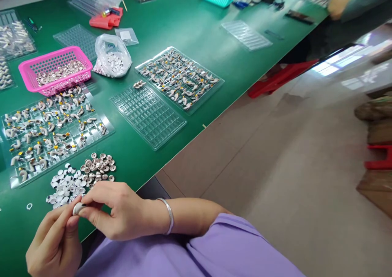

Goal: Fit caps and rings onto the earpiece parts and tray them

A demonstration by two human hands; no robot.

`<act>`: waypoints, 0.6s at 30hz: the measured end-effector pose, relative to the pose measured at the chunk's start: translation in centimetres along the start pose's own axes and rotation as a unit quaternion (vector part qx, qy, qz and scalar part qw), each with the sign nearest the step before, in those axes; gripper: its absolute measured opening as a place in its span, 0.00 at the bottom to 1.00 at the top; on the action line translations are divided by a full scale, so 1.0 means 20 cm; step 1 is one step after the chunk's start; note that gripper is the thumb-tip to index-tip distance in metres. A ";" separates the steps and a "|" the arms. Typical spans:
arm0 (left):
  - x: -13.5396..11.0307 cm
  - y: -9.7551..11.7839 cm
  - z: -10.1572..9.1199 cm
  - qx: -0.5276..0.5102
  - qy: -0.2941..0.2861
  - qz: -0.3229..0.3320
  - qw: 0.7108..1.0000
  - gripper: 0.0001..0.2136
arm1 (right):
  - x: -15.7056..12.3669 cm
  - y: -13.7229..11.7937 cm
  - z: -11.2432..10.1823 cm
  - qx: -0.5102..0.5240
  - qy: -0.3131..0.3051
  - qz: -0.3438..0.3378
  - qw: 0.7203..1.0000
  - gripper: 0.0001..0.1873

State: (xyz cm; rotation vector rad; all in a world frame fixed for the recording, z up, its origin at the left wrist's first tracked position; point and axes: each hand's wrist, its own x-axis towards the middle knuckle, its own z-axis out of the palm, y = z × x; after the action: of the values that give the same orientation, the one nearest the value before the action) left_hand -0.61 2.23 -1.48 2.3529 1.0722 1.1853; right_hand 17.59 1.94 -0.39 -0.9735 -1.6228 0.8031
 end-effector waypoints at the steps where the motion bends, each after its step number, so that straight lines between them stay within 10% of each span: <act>1: 0.00 0.00 0.00 0.006 0.004 0.007 1.000 0.29 | 0.00 0.00 0.00 -0.002 0.001 -0.003 1.000 0.07; 18: 0.00 0.05 -0.02 -0.002 -0.003 0.014 1.000 0.29 | 0.00 -0.02 -0.01 -0.052 0.004 -0.062 0.997 0.08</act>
State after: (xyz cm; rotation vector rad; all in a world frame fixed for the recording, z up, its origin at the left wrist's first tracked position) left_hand -0.45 1.53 -0.75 2.3741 1.0378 1.1879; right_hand 17.64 1.77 -0.09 -0.9366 -1.7151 0.6350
